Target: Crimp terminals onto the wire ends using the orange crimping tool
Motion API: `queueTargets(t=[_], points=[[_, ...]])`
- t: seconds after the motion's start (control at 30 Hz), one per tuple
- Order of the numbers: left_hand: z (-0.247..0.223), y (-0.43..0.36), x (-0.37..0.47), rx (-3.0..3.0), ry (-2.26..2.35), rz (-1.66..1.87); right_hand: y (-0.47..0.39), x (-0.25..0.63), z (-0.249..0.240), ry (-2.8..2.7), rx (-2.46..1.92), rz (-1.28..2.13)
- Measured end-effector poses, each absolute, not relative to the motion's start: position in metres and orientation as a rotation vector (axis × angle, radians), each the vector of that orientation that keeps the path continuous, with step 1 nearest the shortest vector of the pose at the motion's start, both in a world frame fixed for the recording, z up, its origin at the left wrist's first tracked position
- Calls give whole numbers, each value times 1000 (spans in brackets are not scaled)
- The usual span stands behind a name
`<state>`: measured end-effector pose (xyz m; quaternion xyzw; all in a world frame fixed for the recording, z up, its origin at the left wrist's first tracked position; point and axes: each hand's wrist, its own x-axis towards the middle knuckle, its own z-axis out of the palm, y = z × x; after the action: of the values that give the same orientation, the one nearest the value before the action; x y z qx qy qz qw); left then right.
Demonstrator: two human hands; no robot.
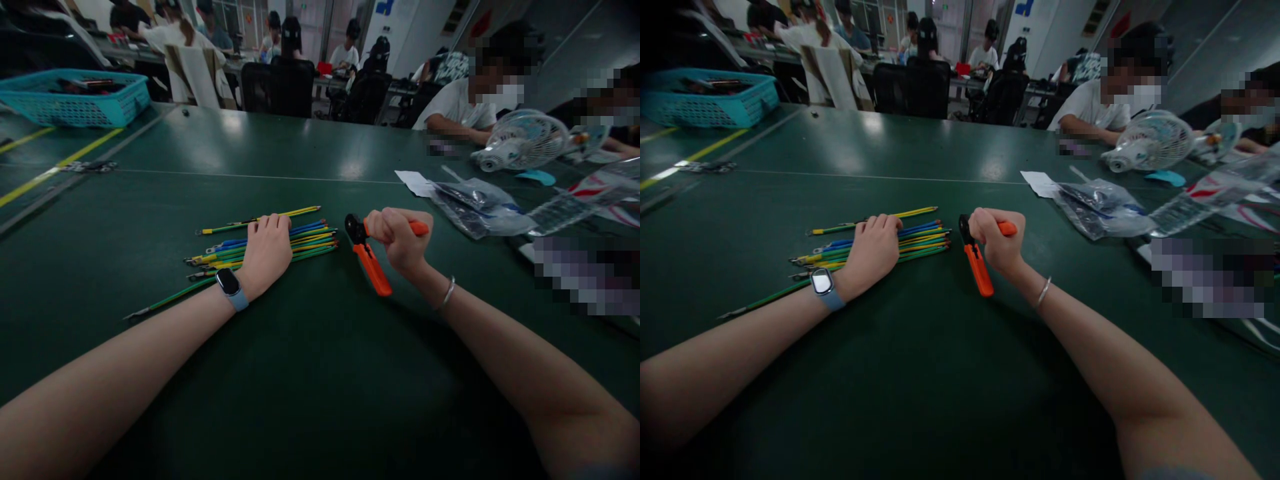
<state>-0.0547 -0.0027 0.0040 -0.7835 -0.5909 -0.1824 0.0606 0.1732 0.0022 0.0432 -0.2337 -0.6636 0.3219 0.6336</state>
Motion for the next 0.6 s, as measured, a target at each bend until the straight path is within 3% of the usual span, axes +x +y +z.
queueTargets(t=[0.6], points=[[1, -4, -60, -2370, -1714, -579, -2, 175, 41, -1521, -568, 696]])
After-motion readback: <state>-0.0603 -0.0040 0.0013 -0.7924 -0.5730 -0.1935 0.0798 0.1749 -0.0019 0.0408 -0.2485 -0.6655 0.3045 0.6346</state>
